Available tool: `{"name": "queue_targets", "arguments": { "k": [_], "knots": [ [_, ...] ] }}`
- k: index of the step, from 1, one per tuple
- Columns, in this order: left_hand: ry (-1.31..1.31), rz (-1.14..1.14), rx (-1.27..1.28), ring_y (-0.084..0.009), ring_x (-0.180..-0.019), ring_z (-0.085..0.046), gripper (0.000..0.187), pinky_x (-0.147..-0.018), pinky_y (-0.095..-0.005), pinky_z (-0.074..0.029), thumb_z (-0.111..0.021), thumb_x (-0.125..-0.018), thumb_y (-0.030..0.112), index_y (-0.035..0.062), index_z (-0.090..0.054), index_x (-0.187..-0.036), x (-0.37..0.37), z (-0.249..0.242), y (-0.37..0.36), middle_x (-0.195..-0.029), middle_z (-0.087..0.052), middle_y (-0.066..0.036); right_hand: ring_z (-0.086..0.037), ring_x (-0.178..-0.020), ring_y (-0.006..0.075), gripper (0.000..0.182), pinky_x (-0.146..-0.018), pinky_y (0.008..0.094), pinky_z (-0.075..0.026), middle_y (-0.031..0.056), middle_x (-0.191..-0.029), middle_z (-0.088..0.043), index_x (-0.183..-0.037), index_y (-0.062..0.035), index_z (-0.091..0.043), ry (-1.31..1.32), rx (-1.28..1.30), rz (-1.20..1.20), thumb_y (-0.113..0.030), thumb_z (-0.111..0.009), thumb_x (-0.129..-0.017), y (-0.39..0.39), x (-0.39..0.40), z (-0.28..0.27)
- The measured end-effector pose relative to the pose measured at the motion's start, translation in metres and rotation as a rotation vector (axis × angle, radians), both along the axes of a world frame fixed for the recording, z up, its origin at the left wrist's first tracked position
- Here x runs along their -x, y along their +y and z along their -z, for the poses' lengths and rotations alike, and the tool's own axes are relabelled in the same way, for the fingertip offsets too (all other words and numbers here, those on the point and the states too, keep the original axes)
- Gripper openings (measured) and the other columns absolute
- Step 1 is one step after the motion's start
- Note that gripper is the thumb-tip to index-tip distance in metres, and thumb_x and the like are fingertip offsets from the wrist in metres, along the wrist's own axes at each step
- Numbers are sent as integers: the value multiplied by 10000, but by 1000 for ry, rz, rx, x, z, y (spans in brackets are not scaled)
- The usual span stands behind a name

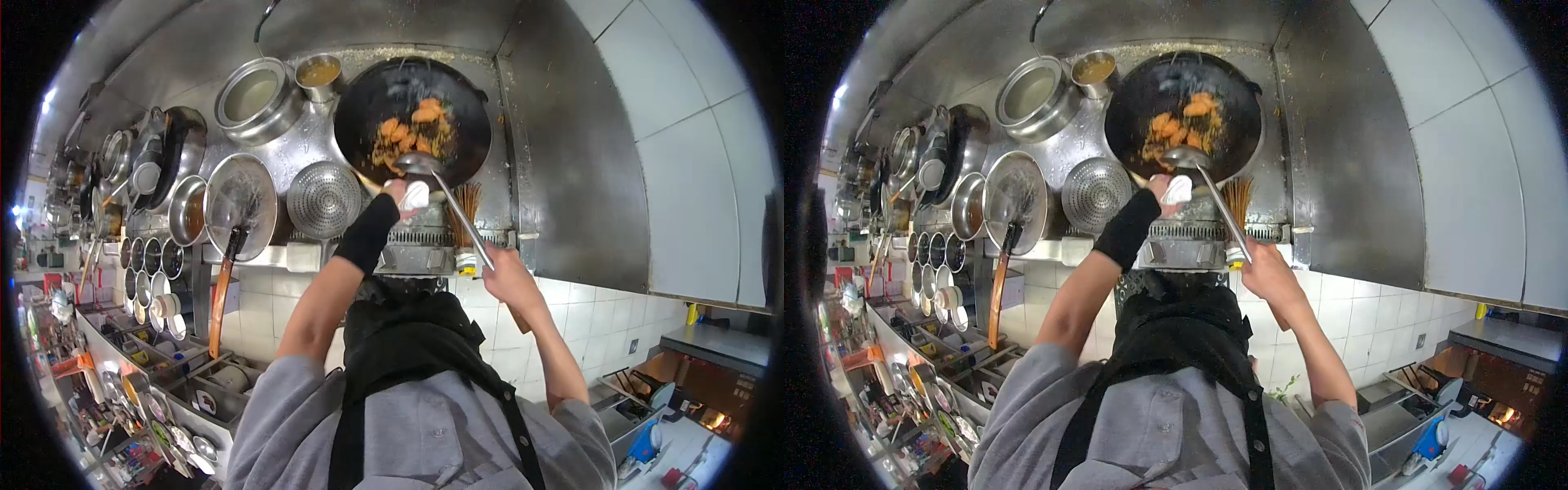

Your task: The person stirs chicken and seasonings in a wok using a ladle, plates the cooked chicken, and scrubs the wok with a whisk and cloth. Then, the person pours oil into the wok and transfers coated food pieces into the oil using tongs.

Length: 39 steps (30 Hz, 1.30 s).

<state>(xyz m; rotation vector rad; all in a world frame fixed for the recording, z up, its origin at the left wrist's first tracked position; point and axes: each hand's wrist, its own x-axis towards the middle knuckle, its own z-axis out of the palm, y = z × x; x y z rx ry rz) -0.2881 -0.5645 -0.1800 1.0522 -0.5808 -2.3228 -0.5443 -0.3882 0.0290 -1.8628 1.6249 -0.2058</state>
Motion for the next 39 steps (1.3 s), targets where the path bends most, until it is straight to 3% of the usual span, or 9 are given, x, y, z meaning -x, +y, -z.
{"name": "queue_targets", "arguments": {
  "k": [6,11,17,22,25,29,34,37,39],
  "knots": [
    [-1224,335,1256,-365,-979,-619,567,-823,-468,-517,-704,-806,412,-9,-548,-1152,-14,-37,74,-1058,-631,-213,-615,-895,496,444,-807,519,-514,343,-916,-621,-1196,88,-544,18,6,103,6,-541,-760,-29,-22,65],
    [-1104,557,818,-429,-1073,-597,716,-930,-430,-489,-788,-699,394,-6,-541,-1239,-20,-14,150,-1143,-611,-267,-628,-877,477,444,-808,507,-517,326,-927,-630,-1195,102,-542,-88,310,208,7,-548,-761,-6,-40,78],
    [-1234,160,1334,-374,-1005,-621,428,-882,-433,-505,-612,-900,249,-2,-503,-1229,-9,-43,88,-1061,-635,-199,-647,-878,458,444,-802,463,-523,325,-918,-640,-1233,80,-567,-74,-139,40,-33,-584,-804,23,10,-51],
    [-463,35,658,-382,-965,-622,499,-804,-458,-522,-762,-765,304,16,-512,-1087,-4,-45,60,-992,-611,-208,-636,-809,476,490,-771,496,-516,311,-833,-637,-1266,40,-544,-14,-10,-15,-26,-575,-781,-7,-1,-1],
    [-897,116,965,-376,-1005,-614,464,-856,-440,-507,-761,-742,181,42,-526,-1117,-10,44,64,-1067,-609,-192,-635,-862,480,473,-824,511,-513,335,-948,-623,-1246,73,-526,-31,90,69,-15,-555,-782,-32,-21,70],
    [-1322,565,909,-404,-1129,-581,575,-986,-391,-466,-734,-764,236,5,-521,-1245,-9,4,133,-1211,-607,-218,-636,-895,471,474,-840,502,-524,341,-986,-623,-1250,85,-516,17,227,185,-10,-543,-786,-15,-39,73],
    [-1256,115,1266,-418,-1037,-603,671,-920,-449,-493,-741,-759,296,-96,-499,-1245,-3,-14,102,-1095,-620,-268,-648,-876,445,444,-784,456,-528,312,-990,-643,-1244,75,-559,-178,108,52,-33,-598,-814,20,-3,-11],
    [-1207,277,1136,-336,-945,-632,546,-816,-446,-522,-675,-844,420,-6,-555,-1163,2,-21,45,-1071,-650,-177,-650,-835,452,467,-785,452,-526,315,-912,-645,-1267,48,-564,-54,-53,4,-36,-586,-808,15,8,-42],
    [99,-287,-217,-280,-922,-639,367,-758,-449,-526,-478,-985,385,60,-577,-1125,14,-35,39,-1041,-665,-109,-652,-781,448,479,-748,458,-527,303,-868,-649,-1272,39,-564,-16,83,-73,-35,-578,-799,10,12,-20]
  ]
}}
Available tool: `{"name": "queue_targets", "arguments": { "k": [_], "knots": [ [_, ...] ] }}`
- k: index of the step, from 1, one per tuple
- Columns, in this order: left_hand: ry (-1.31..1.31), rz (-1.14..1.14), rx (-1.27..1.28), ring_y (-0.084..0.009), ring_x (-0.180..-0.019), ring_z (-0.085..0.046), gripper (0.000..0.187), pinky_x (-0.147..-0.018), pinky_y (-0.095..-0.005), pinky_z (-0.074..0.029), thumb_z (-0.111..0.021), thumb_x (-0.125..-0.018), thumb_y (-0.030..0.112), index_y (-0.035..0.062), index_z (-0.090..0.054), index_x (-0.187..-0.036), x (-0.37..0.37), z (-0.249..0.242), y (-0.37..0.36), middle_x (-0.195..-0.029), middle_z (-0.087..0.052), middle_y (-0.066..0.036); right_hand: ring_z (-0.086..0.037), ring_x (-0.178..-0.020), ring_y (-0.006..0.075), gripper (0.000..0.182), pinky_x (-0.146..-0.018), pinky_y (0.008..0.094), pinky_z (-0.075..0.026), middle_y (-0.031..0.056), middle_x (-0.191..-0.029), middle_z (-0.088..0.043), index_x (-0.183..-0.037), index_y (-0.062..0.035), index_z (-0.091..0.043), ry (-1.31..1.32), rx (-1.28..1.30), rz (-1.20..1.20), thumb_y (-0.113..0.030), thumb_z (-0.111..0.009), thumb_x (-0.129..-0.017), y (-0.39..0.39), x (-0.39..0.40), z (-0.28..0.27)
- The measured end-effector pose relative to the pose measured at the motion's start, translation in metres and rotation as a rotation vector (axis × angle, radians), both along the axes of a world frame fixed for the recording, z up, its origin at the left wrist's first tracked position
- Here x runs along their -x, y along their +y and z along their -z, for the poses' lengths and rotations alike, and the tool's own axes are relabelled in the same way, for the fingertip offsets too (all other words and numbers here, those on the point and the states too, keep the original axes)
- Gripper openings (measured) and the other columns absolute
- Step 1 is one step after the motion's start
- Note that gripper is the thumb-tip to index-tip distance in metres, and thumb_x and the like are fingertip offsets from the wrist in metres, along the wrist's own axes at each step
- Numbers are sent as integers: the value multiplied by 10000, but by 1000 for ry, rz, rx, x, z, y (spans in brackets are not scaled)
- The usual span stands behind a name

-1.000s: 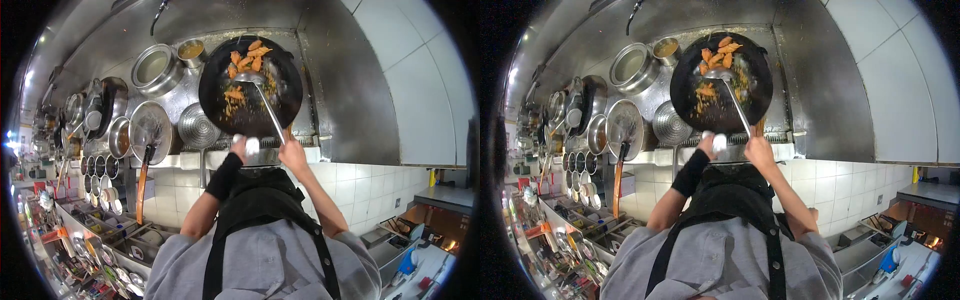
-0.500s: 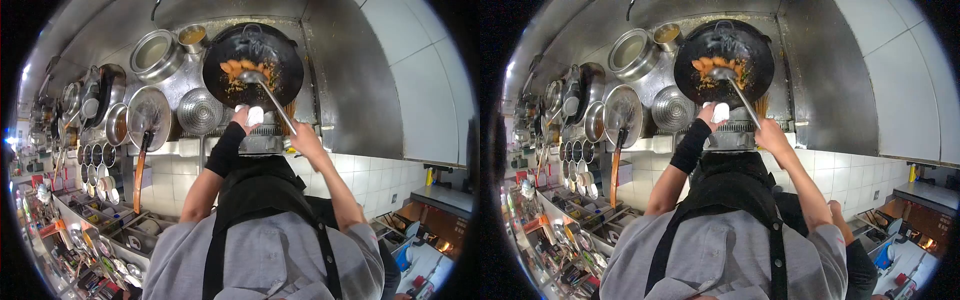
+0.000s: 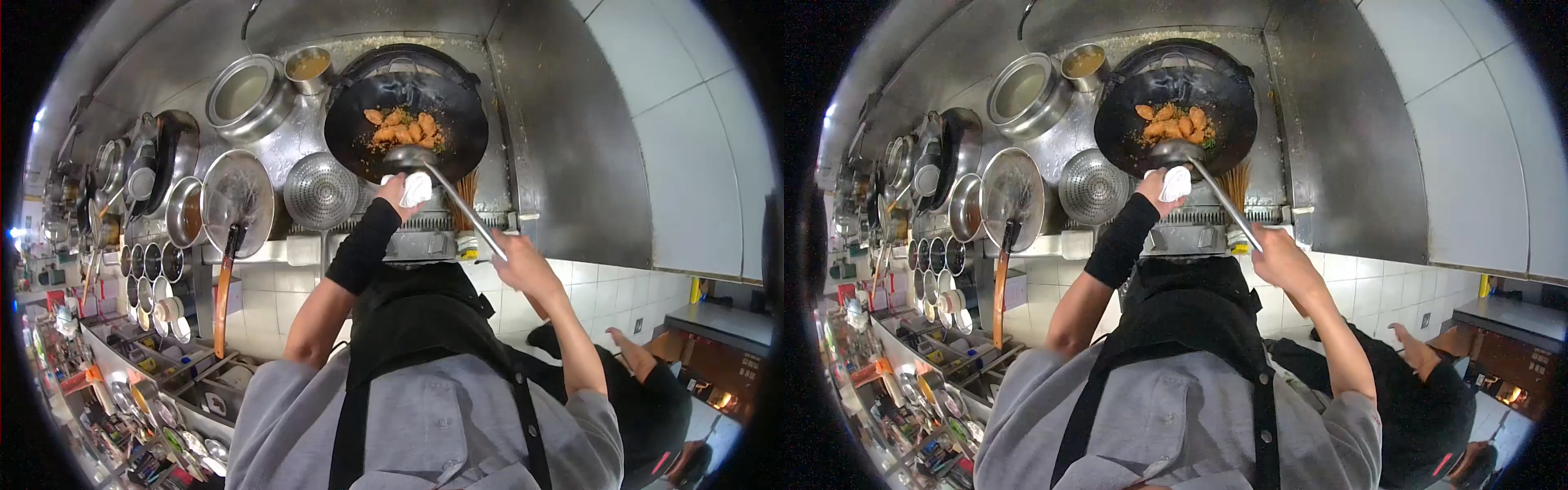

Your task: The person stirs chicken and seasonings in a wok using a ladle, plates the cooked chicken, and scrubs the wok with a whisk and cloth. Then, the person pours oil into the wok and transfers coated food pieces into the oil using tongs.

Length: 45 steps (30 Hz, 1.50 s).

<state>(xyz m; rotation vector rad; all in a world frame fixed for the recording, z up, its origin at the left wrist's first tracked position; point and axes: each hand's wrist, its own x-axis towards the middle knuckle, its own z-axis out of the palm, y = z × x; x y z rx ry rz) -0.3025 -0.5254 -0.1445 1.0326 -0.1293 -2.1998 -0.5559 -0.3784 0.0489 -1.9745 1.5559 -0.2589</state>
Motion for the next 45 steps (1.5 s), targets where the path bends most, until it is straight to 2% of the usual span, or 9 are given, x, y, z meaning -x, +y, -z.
{"name": "queue_targets", "arguments": {
  "k": [4,10,13,16,20,31,35,42,45],
  "knots": [
    [-256,-206,-15,-312,-933,-647,340,-799,-470,-525,-490,-978,298,49,-552,-1202,11,-19,30,-1067,-655,-130,-640,-818,485,367,-740,541,-521,340,-835,-628,-1135,90,-540,-17,-64,185,-25,-542,-787,-38,-32,64],
    [-1403,573,973,-331,-1025,-637,304,-877,-426,-516,-459,-970,246,59,-579,-1177,-23,55,96,-1109,-647,-151,-636,-852,479,459,-780,499,-543,352,-958,-619,-1216,123,-503,-61,274,220,35,-540,-766,-12,-35,75],
    [-1306,336,969,-323,-975,-632,316,-844,-450,-518,-430,-997,274,41,-556,-1170,-10,20,64,-1062,-645,-130,-653,-925,442,416,-856,429,-527,307,-1040,-651,-1203,89,-585,-230,113,197,-22,-604,-802,4,-8,21],
    [-341,-247,-111,-316,-924,-628,338,-811,-475,-520,-401,-1025,302,24,-533,-1163,18,-38,12,-1015,-642,-110,-659,-911,433,448,-842,438,-520,302,-954,-654,-1238,43,-588,-70,-213,108,-16,-587,-794,1,8,-34],
    [-79,-39,-47,-292,-880,-636,246,-734,-488,-531,-471,-996,224,29,-532,-1133,2,-21,8,-1010,-635,-101,-657,-852,467,522,-853,472,-522,357,-913,-633,-1283,121,-524,-69,-100,44,23,-524,-770,-21,2,16],
    [-1494,504,1019,-301,-946,-657,339,-797,-444,-527,-615,-896,225,31,-570,-1169,-9,54,68,-1049,-661,-155,-678,-827,373,468,-741,430,-531,303,-1007,-652,-1252,91,-558,-215,115,214,-4,-619,-798,4,-8,61],
    [-253,-212,0,-269,-916,-654,316,-783,-460,-546,-459,-1005,345,79,-539,-1155,11,51,-22,-1053,-654,-100,-666,-880,417,483,-806,458,-523,294,-919,-654,-1270,59,-562,-91,-242,146,-18,-588,-794,-3,8,-22],
    [-225,-173,26,-240,-926,-646,312,-768,-444,-536,-374,-1035,319,73,-534,-1141,12,-13,30,-1020,-646,-96,-640,-820,494,447,-786,510,-529,351,-914,-625,-1243,87,-526,-3,-16,182,-18,-546,-809,-42,-5,85],
    [-449,-71,248,-336,-1039,-622,501,-891,-409,-498,-724,-769,243,37,-561,-1195,-5,86,73,-1073,-644,-200,-659,-771,470,476,-746,501,-569,334,-903,-637,-1276,105,-479,50,166,252,-21,-543,-822,-34,-26,118]
  ]
}}
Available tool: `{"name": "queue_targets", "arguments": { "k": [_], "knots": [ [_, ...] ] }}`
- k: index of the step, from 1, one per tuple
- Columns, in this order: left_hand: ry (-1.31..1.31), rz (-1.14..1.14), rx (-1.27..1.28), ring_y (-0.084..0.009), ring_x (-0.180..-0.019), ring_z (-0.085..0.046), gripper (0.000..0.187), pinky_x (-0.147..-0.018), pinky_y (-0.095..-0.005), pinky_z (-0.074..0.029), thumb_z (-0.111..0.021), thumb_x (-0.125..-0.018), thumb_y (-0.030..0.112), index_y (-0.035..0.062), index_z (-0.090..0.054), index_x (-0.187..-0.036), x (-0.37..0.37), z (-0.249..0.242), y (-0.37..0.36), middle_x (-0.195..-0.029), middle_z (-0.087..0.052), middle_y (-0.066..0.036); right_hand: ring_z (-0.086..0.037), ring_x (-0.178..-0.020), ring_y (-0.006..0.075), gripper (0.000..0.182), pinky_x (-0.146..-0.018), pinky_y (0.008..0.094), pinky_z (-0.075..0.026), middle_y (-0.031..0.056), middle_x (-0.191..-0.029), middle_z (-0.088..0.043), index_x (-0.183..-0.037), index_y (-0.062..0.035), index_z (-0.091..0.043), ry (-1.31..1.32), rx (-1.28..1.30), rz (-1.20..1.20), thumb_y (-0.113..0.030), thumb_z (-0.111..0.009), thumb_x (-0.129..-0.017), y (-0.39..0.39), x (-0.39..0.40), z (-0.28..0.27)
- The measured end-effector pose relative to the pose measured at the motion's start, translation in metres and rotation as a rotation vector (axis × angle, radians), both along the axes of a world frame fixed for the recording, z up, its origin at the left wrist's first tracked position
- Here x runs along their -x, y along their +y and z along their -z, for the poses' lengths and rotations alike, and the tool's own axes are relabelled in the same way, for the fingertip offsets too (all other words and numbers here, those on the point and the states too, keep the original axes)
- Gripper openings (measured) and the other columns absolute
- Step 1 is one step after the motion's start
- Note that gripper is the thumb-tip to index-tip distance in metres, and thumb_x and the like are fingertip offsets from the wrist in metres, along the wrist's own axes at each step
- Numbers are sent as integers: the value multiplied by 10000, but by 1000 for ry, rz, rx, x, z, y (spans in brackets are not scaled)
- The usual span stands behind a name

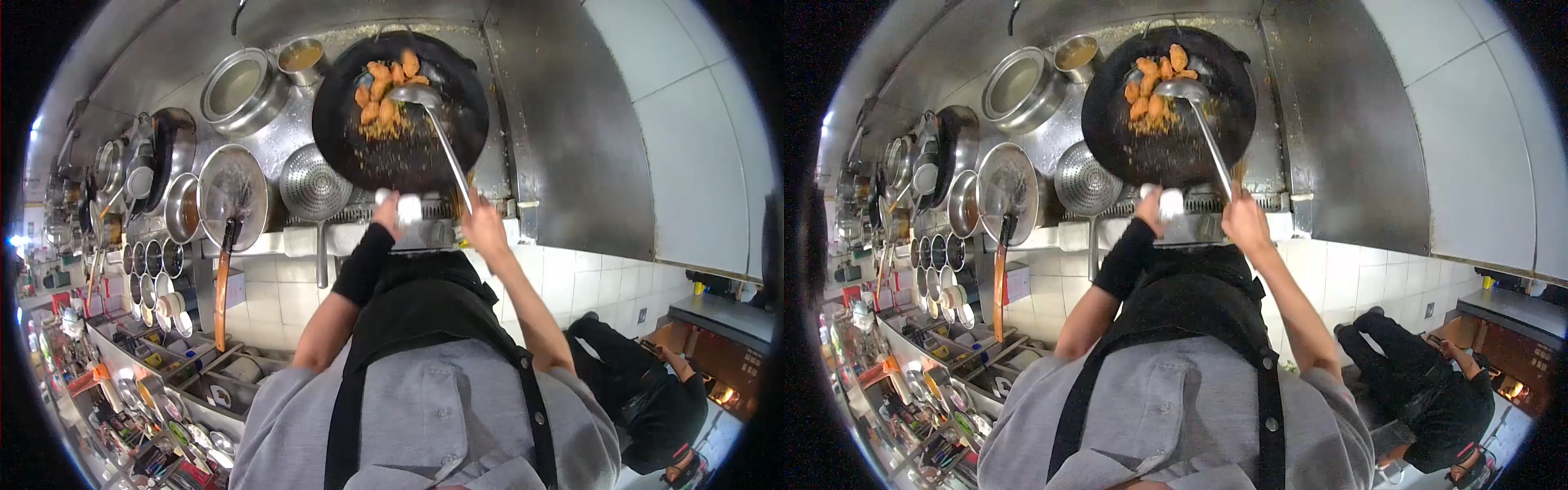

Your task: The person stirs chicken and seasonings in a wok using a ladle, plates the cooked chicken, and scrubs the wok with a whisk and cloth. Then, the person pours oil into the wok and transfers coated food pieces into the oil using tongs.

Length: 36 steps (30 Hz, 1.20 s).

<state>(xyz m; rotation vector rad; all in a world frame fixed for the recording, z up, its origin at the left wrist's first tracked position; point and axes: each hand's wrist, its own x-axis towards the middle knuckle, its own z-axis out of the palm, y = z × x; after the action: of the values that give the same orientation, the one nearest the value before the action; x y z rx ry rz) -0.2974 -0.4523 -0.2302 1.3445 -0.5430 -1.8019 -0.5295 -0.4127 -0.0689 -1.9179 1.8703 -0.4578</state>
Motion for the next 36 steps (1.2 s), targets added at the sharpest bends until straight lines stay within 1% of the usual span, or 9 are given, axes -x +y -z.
{"name": "queue_targets", "arguments": {
  "k": [5,7,9,14,20,27,30,34,36],
  "knots": [
    [-1288,686,710,-370,-1119,-594,674,-967,-395,-480,-795,-644,146,14,-533,-1251,-19,-60,36,-1191,-613,-214,-660,-865,450,498,-841,443,-531,325,-960,-649,-1285,83,-533,-225,-28,-92,20,-567,-792,48,31,-69],
    [-1135,568,722,-327,-1027,-616,471,-867,-425,-519,-717,-811,212,25,-534,-1203,-10,-77,-7,-1101,-628,-176,-677,-803,390,487,-788,431,-520,310,-878,-651,-1278,100,-535,-210,-346,-149,-7,-598,-807,43,33,-141],
    [348,-130,-192,-281,-917,-622,286,-768,-454,-532,-521,-983,275,33,-528,-1136,9,-74,-49,-1008,-629,-135,-669,-727,377,509,-740,440,-518,301,-834,-648,-1310,73,-525,-202,-575,-117,-20,-593,-815,37,29,-169],
    [306,-22,-165,-283,-909,-644,340,-783,-421,-548,-545,-962,296,15,-525,-1152,11,-102,-44,-974,-650,-114,-647,-817,473,439,-781,514,-518,347,-879,-633,-1196,93,-561,-213,-214,-163,2,-517,-768,4,3,-70],
    [-1065,661,706,-348,-1074,-621,588,-940,-378,-495,-724,-687,140,30,-562,-1242,-11,-34,31,-1120,-661,-159,-646,-859,473,476,-771,474,-549,346,-973,-623,-1255,149,-500,-65,160,-62,-3,-541,-805,29,-24,-23],
    [-1033,563,872,-400,-874,-641,655,-763,-426,-541,-792,-712,341,-44,-528,-1172,-1,-64,-59,-1011,-638,-239,-629,-984,445,447,-871,443,-502,319,-1039,-634,-1237,91,-564,-160,-268,-144,-15,-611,-805,46,20,-134],
    [531,20,-256,-365,-821,-646,543,-726,-419,-542,-798,-735,265,5,-535,-1132,6,-86,-65,-934,-633,-212,-617,-997,458,457,-930,468,-471,328,-1031,-632,-1239,92,-563,-89,-241,-187,-8,-600,-795,39,22,-115],
    [-1119,465,901,-362,-890,-645,550,-772,-412,-546,-812,-717,215,-11,-538,-1137,-6,-60,-16,-972,-648,-192,-652,-854,460,467,-774,513,-543,344,-941,-630,-1282,100,-499,6,-199,-154,-48,-503,-840,13,-8,-36],
    [79,-5,161,-250,-813,-666,230,-699,-379,-539,-642,-861,202,42,-604,-1021,0,-13,10,-910,-669,-106,-653,-857,463,461,-762,501,-550,343,-941,-631,-1285,109,-483,-49,-67,-127,-56,-510,-856,16,-17,-19]
  ]
}}
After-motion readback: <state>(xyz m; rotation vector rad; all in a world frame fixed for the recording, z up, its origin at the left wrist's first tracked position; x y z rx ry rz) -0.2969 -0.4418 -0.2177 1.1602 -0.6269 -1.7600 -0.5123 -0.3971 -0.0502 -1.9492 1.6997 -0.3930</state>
